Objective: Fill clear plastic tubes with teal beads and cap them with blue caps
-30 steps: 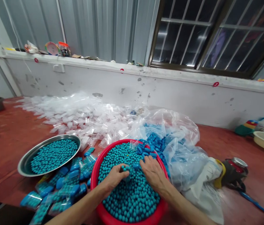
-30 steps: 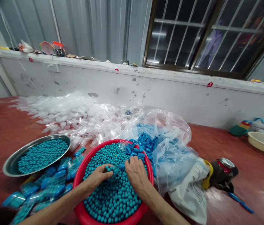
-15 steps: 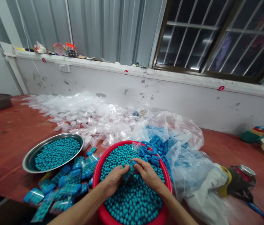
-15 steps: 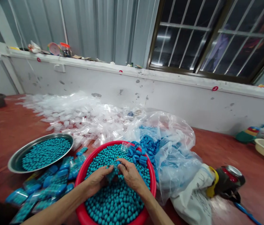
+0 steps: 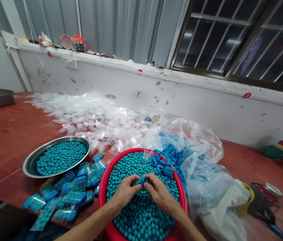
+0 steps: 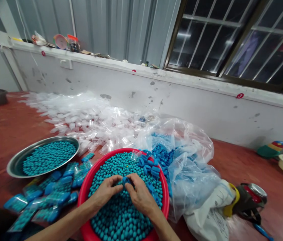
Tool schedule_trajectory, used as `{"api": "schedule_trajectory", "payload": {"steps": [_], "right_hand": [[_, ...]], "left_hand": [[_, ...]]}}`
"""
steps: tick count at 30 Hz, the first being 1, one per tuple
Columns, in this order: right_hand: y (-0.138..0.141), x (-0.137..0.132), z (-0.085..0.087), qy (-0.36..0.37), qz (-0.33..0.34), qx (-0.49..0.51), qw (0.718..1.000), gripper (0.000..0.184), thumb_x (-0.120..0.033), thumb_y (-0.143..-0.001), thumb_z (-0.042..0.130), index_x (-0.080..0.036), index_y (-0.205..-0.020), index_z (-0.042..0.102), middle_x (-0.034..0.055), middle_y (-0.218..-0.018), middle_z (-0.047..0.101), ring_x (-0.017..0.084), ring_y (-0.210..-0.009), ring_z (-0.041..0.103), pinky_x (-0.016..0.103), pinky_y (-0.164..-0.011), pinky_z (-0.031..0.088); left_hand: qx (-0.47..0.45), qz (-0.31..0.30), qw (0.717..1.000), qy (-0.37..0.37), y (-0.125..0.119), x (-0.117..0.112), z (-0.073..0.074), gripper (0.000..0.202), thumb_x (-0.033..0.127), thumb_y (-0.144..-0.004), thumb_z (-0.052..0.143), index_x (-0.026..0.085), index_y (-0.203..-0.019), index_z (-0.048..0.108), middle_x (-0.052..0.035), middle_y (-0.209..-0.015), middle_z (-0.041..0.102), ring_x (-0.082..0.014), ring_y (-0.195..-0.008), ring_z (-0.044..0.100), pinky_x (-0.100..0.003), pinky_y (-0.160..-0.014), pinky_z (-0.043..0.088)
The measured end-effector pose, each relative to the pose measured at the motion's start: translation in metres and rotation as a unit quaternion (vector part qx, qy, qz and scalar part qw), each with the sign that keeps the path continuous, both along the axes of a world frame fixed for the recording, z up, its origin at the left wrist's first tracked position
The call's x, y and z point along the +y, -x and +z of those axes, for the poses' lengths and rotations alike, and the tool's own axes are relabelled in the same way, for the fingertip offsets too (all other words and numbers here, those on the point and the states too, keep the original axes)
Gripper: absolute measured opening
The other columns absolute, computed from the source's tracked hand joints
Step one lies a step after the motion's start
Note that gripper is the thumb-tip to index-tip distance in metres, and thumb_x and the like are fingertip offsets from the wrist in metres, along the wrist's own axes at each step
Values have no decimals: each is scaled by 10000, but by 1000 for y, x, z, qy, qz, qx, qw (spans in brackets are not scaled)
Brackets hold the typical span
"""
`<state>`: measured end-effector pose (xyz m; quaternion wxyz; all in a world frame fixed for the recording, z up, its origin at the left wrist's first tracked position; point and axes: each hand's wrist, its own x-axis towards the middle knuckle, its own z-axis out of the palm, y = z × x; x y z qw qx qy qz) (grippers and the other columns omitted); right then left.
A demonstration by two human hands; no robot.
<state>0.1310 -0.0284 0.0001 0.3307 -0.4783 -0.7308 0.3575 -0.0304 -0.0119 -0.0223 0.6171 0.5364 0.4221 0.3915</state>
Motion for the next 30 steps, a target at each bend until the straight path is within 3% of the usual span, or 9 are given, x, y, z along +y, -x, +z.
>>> {"api": "schedule_trajectory", "payload": {"steps": [3,7,9,12,17,24,30], "right_hand": [[0,-1,-5,-8,-21,9,1000,221,-273,-848,425,-211,-1030,535,13,-854,549,138,-708,511,242,-635,417],[1,1,-12,12,-43,34,998,324,-339,-878,371,-190,-1126,517,-17,-643,516,117,-517,467,233,-515,410],[2,2,-14,11,-54,47,997,355,-361,-889,339,-182,-1134,523,-30,-561,489,122,-481,465,237,-495,413],[5,2,-14,-30,-78,40,996,347,-366,-873,378,-188,-1112,557,3,-612,565,156,-580,544,264,-559,456],[8,1,-10,-107,-72,12,992,306,-303,-872,396,-192,-1076,596,66,-877,646,202,-873,587,325,-781,462],[8,6,-16,-131,-15,-17,991,320,-255,-903,332,-197,-1108,570,42,-855,659,164,-831,608,289,-772,484],[19,4,-28,-191,-50,-96,976,353,-247,-895,304,-157,-1107,571,104,-914,652,197,-849,607,334,-767,490]], "left_hand": [[10,2,1000,-10,-3,1,-5,172,235,-655,581,148,-803,571,21,-739,574,-131,-730,519,-227,-669,395],[11,-29,999,22,-6,-3,-4,183,304,-714,508,168,-831,473,52,-638,523,-85,-469,502,-181,-405,335],[8,-38,999,32,-8,-6,-2,240,341,-736,479,172,-903,444,48,-636,534,-85,-411,502,-174,-354,306],[0,-19,999,33,-9,-7,1,359,358,-734,494,173,-1033,419,51,-651,516,-87,-401,509,-180,-342,339],[-23,-17,998,49,-8,-7,3,485,357,-722,519,149,-1147,416,43,-654,509,-79,-387,489,-183,-328,362],[-42,-8,997,70,-9,-6,-1,528,316,-705,533,129,-1190,436,58,-539,503,-70,-338,445,-164,-299,315],[-4,64,996,63,-10,-6,-5,390,306,-724,515,156,-1084,519,82,-504,453,-38,-289,379,-149,-275,248]]}}
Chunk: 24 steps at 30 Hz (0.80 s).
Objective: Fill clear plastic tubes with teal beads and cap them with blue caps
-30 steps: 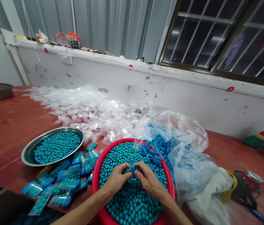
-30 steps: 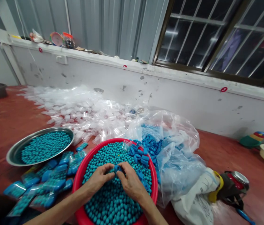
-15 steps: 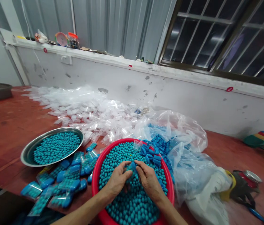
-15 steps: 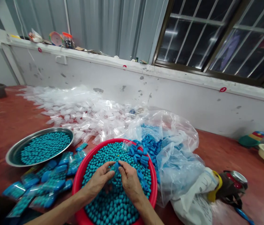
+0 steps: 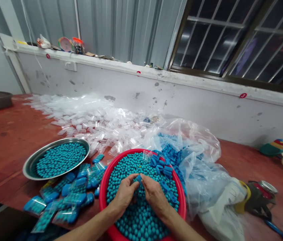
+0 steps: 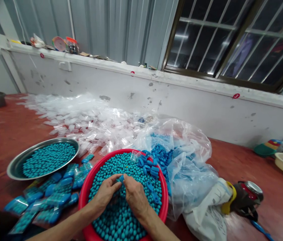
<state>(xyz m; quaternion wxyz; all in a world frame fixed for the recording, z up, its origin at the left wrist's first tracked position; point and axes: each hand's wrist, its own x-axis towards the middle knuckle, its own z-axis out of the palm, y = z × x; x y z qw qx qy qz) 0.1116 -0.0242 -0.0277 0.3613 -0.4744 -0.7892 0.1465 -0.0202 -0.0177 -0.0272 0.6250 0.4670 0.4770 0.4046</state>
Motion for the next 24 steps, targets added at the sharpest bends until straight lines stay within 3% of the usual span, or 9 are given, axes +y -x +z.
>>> {"api": "schedule_trajectory", "payload": {"steps": [4,8,13,18,20,22,24], "right_hand": [[-3,-2,15,86,7,54,995,335,-267,-882,367,-172,-1150,545,82,-939,642,192,-884,592,331,-806,470],[-9,-2,27,200,51,60,977,348,-253,-890,335,-202,-1193,499,20,-747,634,140,-578,582,264,-576,494],[1,-8,19,115,32,21,993,347,-223,-898,288,-153,-1138,529,100,-956,620,192,-879,575,331,-811,445],[1,-11,18,151,53,14,987,382,-199,-869,328,-129,-1220,461,122,-1072,576,199,-994,530,356,-894,402],[-7,-7,23,209,66,33,975,423,-212,-849,370,-152,-1266,414,90,-1010,591,184,-903,559,339,-813,458],[-18,-1,28,291,94,71,950,447,-216,-834,389,-192,-1281,391,15,-784,589,130,-641,561,268,-589,502],[-27,5,31,343,112,127,924,428,-205,-801,429,-209,-1229,441,-42,-666,513,70,-451,459,191,-408,436]], "left_hand": [[-81,-39,996,26,3,1,2,462,363,-712,544,152,-1119,484,53,-545,521,-50,-330,438,-144,-297,281],[-147,-68,985,65,6,2,4,609,418,-680,584,144,-1194,406,26,-583,567,-63,-360,473,-155,-328,327],[-103,-32,992,64,5,2,2,553,387,-686,570,126,-1155,441,55,-526,528,-44,-312,421,-147,-294,264],[-68,3,997,37,5,2,2,460,359,-699,548,119,-1086,482,51,-556,536,-36,-308,410,-154,-293,257],[-77,3,996,33,6,2,4,489,380,-694,559,127,-1101,462,54,-554,531,-45,-324,427,-158,-309,283],[-94,-25,995,37,7,2,6,520,405,-686,571,140,-1113,438,48,-568,539,-62,-349,464,-167,-329,318],[-107,-64,991,38,7,2,7,528,422,-686,575,165,-1119,414,39,-612,555,-81,-380,508,-175,-345,347]]}}
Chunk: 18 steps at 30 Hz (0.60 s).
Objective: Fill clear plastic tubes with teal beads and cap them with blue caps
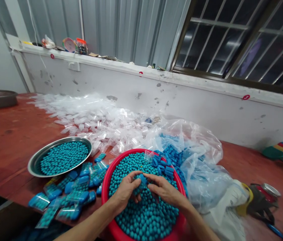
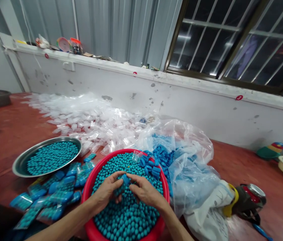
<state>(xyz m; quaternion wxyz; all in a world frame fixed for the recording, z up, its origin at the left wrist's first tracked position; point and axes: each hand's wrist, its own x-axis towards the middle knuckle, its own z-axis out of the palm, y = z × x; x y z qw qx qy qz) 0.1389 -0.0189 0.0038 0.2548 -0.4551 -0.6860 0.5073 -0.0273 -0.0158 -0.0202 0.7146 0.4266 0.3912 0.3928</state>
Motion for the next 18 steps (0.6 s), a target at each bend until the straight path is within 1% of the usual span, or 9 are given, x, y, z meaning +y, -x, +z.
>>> {"api": "schedule_trajectory", "payload": {"steps": [1,3,7,9,12,14,15,17,18], "right_hand": [[-3,2,1,12,-13,27,999,405,-197,-772,463,-202,-1176,481,-48,-678,492,57,-435,436,173,-372,413],[-5,5,1,9,-57,71,996,345,-184,-708,532,-174,-1053,532,-35,-747,485,65,-497,474,168,-367,427],[-4,4,3,-4,-121,112,986,378,-158,-635,587,-170,-1002,497,-24,-789,492,111,-615,540,188,-398,478],[-7,3,8,9,-112,116,987,367,-156,-616,601,-177,-965,491,-24,-814,499,104,-586,542,188,-372,469],[-14,3,18,82,-21,103,991,290,-168,-604,625,-172,-866,502,-33,-778,527,102,-533,545,201,-368,465],[-15,2,23,120,21,88,989,316,-176,-609,630,-168,-905,518,-43,-717,543,112,-531,556,211,-399,469],[-13,0,23,117,17,76,990,338,-189,-632,617,-166,-956,524,-40,-704,551,122,-548,564,215,-416,469],[-5,-6,20,64,-20,41,997,390,-240,-711,557,-163,-1090,506,-5,-755,583,154,-633,585,237,-466,480],[0,-10,16,23,-42,18,999,425,-269,-752,518,-163,-1161,475,27,-841,598,177,-720,593,263,-522,494]], "left_hand": [[-1,-13,1000,-4,0,0,0,519,423,-689,574,180,-1115,404,39,-631,556,-88,-391,525,-174,-345,351],[7,-22,1000,-19,0,-1,1,482,419,-702,566,206,-1096,389,47,-649,547,-94,-402,544,-163,-332,341],[18,-38,998,-56,0,-3,1,407,426,-723,543,221,-1037,386,68,-602,521,-71,-366,513,-130,-295,275],[12,-70,995,-66,2,-4,1,398,427,-714,553,220,-1015,395,75,-579,510,-53,-336,481,-123,-291,255],[9,-143,988,-57,4,-5,2,390,410,-699,576,211,-994,416,77,-579,502,-38,-319,456,-122,-296,261],[15,-161,986,-52,4,-5,2,385,390,-702,576,205,-1002,421,75,-597,500,-29,-314,434,-127,-302,277],[20,-152,987,-54,3,-6,3,394,380,-706,571,205,-1023,416,72,-612,501,-27,-314,421,-132,-302,282],[36,-107,992,-63,-1,-7,4,439,361,-718,557,215,-1100,397,64,-644,504,-26,-327,396,-143,-307,284],[45,-80,994,-67,-3,-8,4,471,354,-726,547,220,-1146,381,63,-643,501,-33,-340,390,-150,-312,284]]}}
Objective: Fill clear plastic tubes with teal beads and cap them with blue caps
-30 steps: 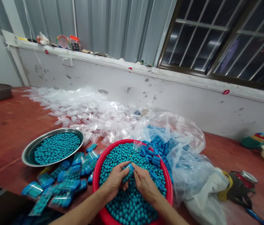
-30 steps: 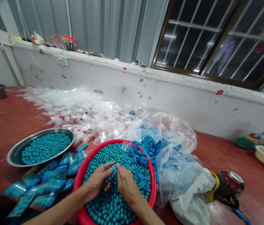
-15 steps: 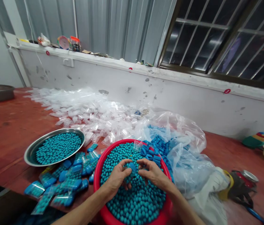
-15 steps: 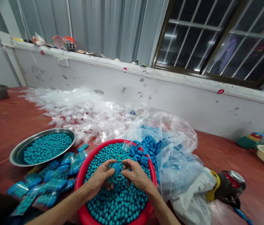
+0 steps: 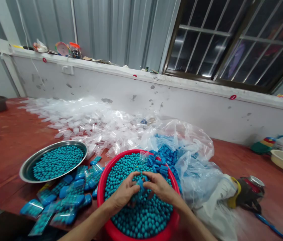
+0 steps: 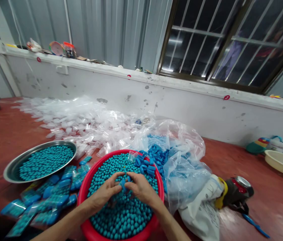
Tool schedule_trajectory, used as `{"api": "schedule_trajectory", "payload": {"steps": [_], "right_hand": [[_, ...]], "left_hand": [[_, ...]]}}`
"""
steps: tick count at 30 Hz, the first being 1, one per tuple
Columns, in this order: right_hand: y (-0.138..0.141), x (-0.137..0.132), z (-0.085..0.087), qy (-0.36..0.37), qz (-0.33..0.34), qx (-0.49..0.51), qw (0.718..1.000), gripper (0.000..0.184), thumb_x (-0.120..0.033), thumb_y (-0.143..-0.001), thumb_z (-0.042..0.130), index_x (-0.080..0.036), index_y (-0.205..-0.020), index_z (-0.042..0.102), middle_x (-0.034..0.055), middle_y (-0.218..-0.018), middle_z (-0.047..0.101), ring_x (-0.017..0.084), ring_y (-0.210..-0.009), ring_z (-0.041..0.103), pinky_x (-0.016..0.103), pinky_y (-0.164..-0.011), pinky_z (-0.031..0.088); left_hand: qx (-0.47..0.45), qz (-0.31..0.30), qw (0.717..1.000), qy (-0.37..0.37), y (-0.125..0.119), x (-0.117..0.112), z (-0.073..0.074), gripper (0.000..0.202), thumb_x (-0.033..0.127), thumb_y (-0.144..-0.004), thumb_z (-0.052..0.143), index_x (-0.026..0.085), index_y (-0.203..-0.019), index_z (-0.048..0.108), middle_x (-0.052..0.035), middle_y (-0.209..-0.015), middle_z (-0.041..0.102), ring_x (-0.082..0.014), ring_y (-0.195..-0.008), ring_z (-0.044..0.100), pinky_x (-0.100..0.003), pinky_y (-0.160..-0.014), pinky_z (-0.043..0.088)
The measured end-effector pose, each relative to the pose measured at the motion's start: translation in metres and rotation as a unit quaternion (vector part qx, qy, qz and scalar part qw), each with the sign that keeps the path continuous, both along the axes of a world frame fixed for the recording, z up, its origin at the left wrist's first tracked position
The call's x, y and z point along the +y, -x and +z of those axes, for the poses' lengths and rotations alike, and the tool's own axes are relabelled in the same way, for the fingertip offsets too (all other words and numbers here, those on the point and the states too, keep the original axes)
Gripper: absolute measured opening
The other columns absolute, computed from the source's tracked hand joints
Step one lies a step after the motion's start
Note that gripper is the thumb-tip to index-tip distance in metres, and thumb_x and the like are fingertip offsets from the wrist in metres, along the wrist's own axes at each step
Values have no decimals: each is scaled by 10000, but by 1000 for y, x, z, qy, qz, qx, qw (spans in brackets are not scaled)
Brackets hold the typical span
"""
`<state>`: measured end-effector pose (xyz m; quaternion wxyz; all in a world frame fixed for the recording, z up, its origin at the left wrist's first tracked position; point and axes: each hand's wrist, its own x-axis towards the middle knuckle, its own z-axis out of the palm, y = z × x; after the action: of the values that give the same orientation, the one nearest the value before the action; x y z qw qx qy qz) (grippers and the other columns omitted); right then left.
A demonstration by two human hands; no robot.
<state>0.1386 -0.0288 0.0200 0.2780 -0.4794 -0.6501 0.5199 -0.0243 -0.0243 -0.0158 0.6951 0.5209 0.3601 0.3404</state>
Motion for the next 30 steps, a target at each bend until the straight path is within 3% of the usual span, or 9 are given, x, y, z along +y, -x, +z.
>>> {"api": "schedule_trajectory", "payload": {"steps": [4,6,8,11,17,20,23,27,30], "right_hand": [[17,-17,-17,-116,-38,-97,988,748,-325,-723,587,-172,-1359,225,118,-1297,398,257,-1165,396,371,-891,399],[21,-22,-23,-132,-27,-143,981,958,-320,-624,681,-168,-1384,117,138,-1356,309,280,-1215,331,394,-948,338],[23,-24,-24,-148,-15,-190,971,1063,-326,-570,717,-175,-1389,55,154,-1322,345,301,-1148,415,411,-906,372],[27,-26,-20,-198,-18,-250,948,1023,-323,-604,681,-184,-1389,41,150,-1200,451,294,-972,540,403,-787,438],[38,-26,-18,-258,-39,-342,903,891,-364,-634,618,-139,-1370,170,155,-1061,506,300,-842,573,406,-687,459],[39,-25,-22,-237,-31,-348,906,864,-410,-652,600,-154,-1367,187,156,-1092,484,293,-853,572,403,-703,456],[35,-25,-25,-199,-1,-295,935,891,-377,-676,599,-176,-1385,99,152,-1193,425,272,-927,556,376,-762,447],[22,-17,-23,-201,15,-189,961,887,-316,-705,614,-224,-1388,55,106,-1287,373,222,-977,533,315,-807,437],[10,6,-18,-244,-50,-237,939,600,-272,-797,513,-190,-1339,271,97,-1172,483,220,-1005,516,324,-848,412]], "left_hand": [[-7,86,995,-39,-10,-5,-1,514,330,-712,556,188,-1190,426,25,-660,553,-119,-555,518,-217,-504,420],[-22,100,993,-67,-12,-7,-3,467,298,-682,588,170,-1122,503,-19,-813,613,-181,-810,554,-272,-741,439],[-29,91,993,-76,-12,-7,-5,399,275,-680,590,169,-1062,545,-34,-951,615,-202,-951,519,-298,-875,382],[-28,76,994,-70,-12,-8,-4,318,248,-708,556,169,-1016,560,-32,-973,614,-196,-927,527,-299,-855,393],[15,122,987,-106,-17,-10,-4,265,171,-734,475,153,-988,549,-32,-902,616,-177,-825,537,-284,-782,418],[52,151,980,-117,-20,-8,-7,275,168,-737,462,147,-998,544,-46,-922,612,-183,-852,534,-288,-818,408],[81,139,976,-146,-16,-6,-7,287,179,-738,466,146,-1008,558,-54,-962,617,-187,-881,536,-284,-847,398],[148,123,963,-186,15,-7,8,341,233,-750,480,185,-1081,552,-21,-943,636,-178,-812,560,-271,-786,428],[258,170,925,-223,60,-8,25,398,327,-774,465,213,-1152,517,-13,-924,648,-190,-805,579,-270,-751,442]]}}
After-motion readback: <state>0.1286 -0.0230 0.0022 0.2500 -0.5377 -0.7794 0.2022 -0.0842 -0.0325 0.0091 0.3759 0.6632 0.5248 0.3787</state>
